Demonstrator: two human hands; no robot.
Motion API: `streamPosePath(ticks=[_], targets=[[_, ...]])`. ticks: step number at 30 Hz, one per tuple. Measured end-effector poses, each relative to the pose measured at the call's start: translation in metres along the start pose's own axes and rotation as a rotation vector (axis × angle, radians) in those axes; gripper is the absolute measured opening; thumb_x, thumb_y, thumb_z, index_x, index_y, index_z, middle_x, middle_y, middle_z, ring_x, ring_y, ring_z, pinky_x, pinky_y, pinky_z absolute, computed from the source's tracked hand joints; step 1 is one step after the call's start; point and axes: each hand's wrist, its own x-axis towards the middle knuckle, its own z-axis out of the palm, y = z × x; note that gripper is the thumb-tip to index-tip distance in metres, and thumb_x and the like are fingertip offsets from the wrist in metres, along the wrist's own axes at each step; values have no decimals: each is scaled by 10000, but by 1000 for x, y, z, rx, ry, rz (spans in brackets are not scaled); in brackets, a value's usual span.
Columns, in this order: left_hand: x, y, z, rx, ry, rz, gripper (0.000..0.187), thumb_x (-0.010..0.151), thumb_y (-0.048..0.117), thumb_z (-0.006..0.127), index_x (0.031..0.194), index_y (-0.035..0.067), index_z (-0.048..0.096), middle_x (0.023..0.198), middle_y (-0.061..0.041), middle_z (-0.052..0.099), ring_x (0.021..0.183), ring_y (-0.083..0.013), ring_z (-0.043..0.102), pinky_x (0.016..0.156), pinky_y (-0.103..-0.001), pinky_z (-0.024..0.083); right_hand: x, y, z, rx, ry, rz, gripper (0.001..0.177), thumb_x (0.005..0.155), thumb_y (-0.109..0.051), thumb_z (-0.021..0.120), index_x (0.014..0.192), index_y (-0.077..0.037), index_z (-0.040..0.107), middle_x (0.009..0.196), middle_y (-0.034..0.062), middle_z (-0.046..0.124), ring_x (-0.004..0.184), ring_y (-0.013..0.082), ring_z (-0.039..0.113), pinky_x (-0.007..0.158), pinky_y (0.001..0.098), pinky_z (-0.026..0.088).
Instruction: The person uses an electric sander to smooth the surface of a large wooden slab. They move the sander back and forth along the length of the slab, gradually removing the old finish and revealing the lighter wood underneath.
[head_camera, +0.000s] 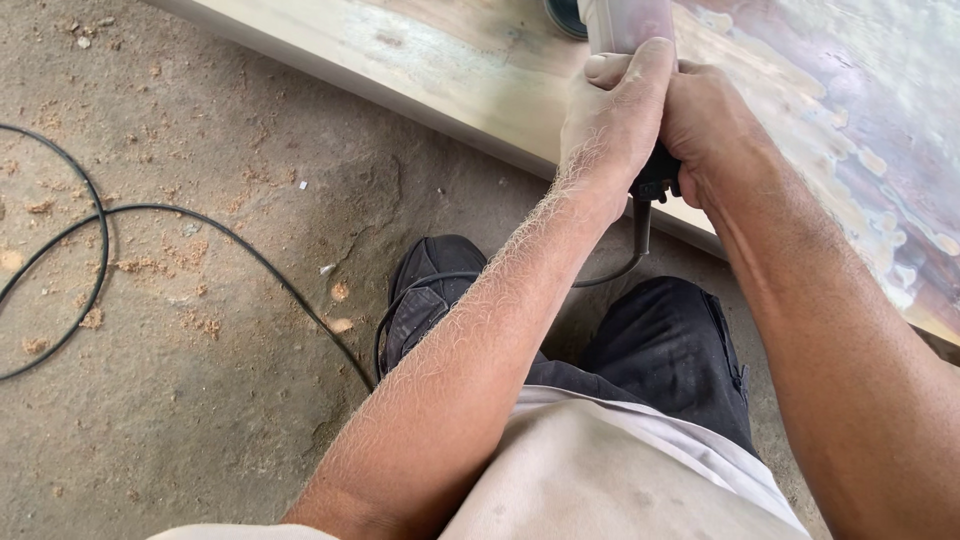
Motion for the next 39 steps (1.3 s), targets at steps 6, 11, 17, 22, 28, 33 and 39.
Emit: streamPosePath(ticks=[6,11,17,22,28,33,39], targets=[[-1,-1,-21,-113,-21,62,530,819,446,603,1054,-23,676,947,-130,664,878,-211,671,707,-394,581,-1,-7,19,-110,-9,22,526,806,-364,835,1139,26,717,801,135,704,571,158,661,438,313,526],[13,-22,-3,-41,-91,26,552,834,464,585,1101,-17,637,938,-160,651,844,-247,684,621,-434,605,5,6,1,-83,44,27,496,828,-357,797,1144,19,728,794,146,694,538,162,635,393,319,476],[30,-47,76,67,-345,-35,659,811,514,595,1168,-37,655,1074,-246,717,930,-319,725,646,-457,622,9,31,-64,104,260,30,413,872,-306,815,1120,17,744,853,79,698,594,108,662,471,244,520],[34,-53,98,180,-409,-183,749,818,551,631,1331,8,586,1196,-245,683,1077,-320,715,783,-449,645,11,40,-85,127,365,89,393,927,-317,738,1066,47,691,833,102,703,594,110,673,459,257,518],[42,-40,68,66,-232,-44,700,768,536,650,1238,17,641,1132,-204,715,1009,-267,721,792,-419,627,23,24,-58,32,291,65,415,897,-383,776,1007,14,722,772,79,666,560,102,626,419,281,460],[47,-16,43,65,-202,-35,610,775,480,642,1174,19,645,1034,-176,708,939,-254,731,723,-429,643,21,4,-30,-16,213,41,431,885,-420,819,1005,-14,744,756,53,642,523,89,557,411,275,414],[45,-9,16,15,-154,22,534,762,474,614,949,-16,717,838,-128,687,781,-233,712,591,-422,617,24,1,-10,-12,93,-31,393,865,-384,789,1038,-32,784,727,66,652,507,106,562,413,274,434]])
